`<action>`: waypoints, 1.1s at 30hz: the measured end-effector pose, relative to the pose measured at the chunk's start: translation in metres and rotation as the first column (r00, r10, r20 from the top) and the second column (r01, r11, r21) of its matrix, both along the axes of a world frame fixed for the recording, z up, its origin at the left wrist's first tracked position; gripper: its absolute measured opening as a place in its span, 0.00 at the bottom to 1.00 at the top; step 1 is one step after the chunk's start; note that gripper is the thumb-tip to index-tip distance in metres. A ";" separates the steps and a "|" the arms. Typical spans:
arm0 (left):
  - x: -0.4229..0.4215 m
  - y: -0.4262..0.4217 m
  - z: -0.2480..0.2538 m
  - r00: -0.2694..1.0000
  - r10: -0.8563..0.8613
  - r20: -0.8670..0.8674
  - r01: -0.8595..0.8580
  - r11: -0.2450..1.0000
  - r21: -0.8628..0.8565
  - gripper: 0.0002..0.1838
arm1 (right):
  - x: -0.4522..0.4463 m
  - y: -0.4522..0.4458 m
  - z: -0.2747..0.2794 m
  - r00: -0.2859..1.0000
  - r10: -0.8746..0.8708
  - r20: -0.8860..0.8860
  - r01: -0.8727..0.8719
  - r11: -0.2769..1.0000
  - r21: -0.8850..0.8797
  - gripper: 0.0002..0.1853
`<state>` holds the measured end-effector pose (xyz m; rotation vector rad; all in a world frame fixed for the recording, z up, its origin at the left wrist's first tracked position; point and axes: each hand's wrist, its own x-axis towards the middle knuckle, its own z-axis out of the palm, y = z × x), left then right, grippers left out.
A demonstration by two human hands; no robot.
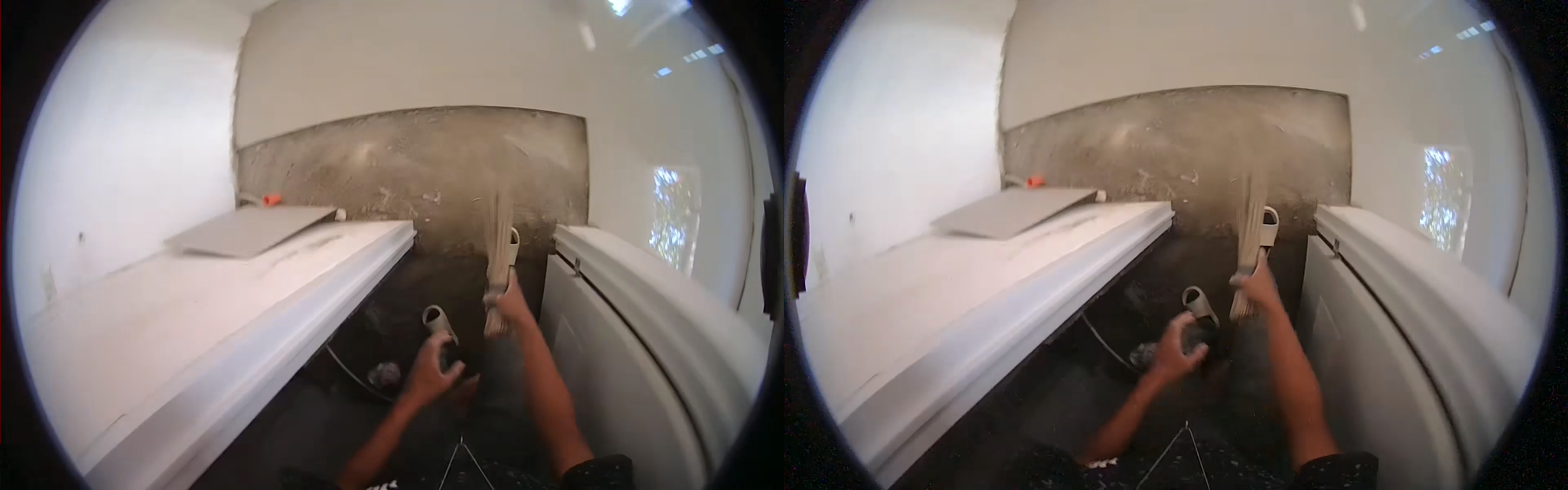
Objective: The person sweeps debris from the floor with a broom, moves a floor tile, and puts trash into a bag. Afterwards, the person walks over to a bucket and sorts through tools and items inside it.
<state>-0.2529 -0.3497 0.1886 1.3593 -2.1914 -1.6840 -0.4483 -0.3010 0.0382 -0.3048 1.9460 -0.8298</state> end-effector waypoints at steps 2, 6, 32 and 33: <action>0.009 -0.020 -0.006 0.933 0.068 0.354 -0.054 0.997 -0.048 0.28 | -0.042 -0.022 -0.017 0.996 0.017 0.092 -0.017 1.000 0.004 0.38; -0.001 -0.060 0.018 0.906 0.166 0.389 -0.158 0.986 -0.053 0.27 | -0.115 -0.101 0.034 0.942 0.328 0.074 -0.327 0.945 -0.026 0.38; -0.021 -0.375 -0.012 0.243 0.949 0.200 -0.901 0.298 -0.316 0.17 | -0.032 -0.598 0.127 -0.199 0.980 -0.016 -0.937 -0.185 0.297 0.47; 0.002 -0.387 -0.001 0.180 0.965 0.191 -0.875 0.246 -0.416 0.17 | -0.021 -0.618 0.126 -0.250 0.967 -0.054 -0.928 -0.223 0.297 0.47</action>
